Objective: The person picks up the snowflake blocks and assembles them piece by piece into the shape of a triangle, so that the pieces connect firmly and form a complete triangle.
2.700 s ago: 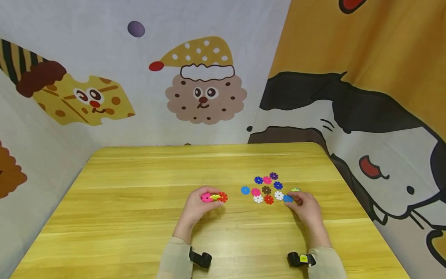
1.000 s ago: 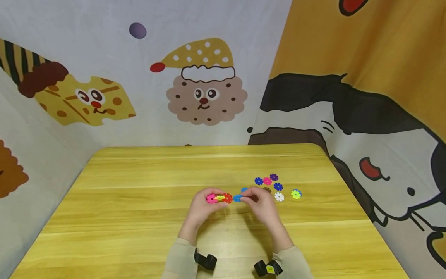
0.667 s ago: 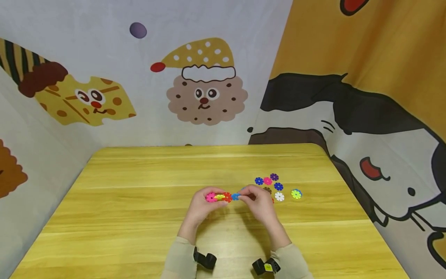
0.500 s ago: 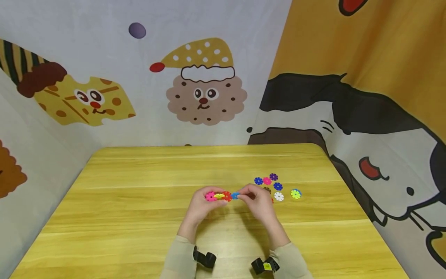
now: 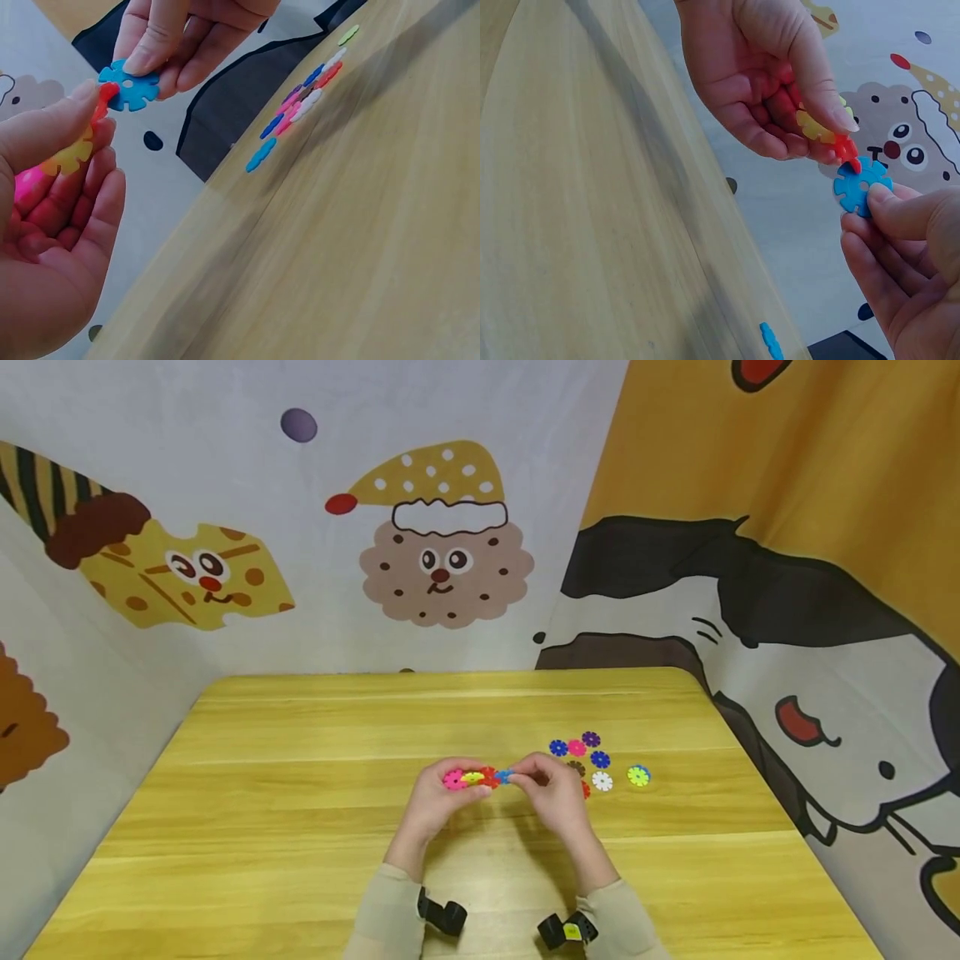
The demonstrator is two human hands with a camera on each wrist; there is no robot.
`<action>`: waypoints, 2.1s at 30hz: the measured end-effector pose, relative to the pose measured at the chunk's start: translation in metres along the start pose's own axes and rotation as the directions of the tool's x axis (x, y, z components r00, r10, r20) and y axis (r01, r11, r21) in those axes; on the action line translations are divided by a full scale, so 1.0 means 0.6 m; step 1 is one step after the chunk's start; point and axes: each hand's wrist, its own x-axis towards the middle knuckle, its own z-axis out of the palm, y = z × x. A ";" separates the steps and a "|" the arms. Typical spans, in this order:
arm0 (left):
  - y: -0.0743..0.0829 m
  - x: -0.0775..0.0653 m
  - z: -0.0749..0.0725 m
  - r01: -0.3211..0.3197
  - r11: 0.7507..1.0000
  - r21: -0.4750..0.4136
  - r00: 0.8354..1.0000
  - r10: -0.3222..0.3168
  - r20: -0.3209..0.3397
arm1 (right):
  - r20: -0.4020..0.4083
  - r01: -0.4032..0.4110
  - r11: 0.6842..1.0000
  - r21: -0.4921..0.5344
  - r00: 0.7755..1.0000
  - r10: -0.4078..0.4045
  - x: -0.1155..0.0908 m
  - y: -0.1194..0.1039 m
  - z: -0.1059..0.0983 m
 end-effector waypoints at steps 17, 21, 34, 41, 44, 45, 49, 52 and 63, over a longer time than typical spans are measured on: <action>-0.015 0.008 0.033 0.069 0.945 -0.321 0.995 -0.089 -0.051 | -0.005 -0.112 0.986 0.123 0.994 0.113 0.000 0.005 0.014; -0.015 0.009 0.036 0.083 0.919 -0.386 0.991 -0.118 -0.068 | 0.027 -0.108 0.986 0.130 0.994 0.105 -0.001 0.013 0.010; -0.015 0.005 0.018 0.129 0.932 -0.339 0.983 -0.166 -0.083 | 0.091 -0.238 0.968 -0.075 0.965 0.244 -0.007 0.081 -0.088; -0.016 0.005 0.012 0.138 0.933 -0.333 0.981 -0.174 -0.081 | 0.028 -0.322 0.934 -0.157 0.944 0.330 -0.015 0.108 -0.148; -0.016 0.004 0.010 0.143 0.933 -0.329 0.981 -0.179 -0.081 | 0.020 -0.353 0.922 -0.160 0.933 0.360 -0.019 0.118 -0.162; -0.016 0.004 0.010 0.143 0.934 -0.327 0.981 -0.178 -0.079 | 0.020 -0.360 0.918 -0.164 0.930 0.368 -0.020 0.120 -0.165; -0.017 0.003 0.008 0.143 0.934 -0.327 0.982 -0.176 -0.074 | 0.028 -0.354 0.911 -0.214 0.930 0.368 -0.023 0.127 -0.173; -0.018 0.003 0.008 0.144 0.932 -0.333 0.981 -0.179 -0.075 | 0.051 -0.309 0.916 -0.257 0.942 0.332 -0.024 0.133 -0.175; -0.020 0.002 0.007 0.154 0.936 -0.316 0.981 -0.183 -0.062 | 0.095 -0.144 0.934 -0.326 0.978 0.184 -0.025 0.165 -0.180</action>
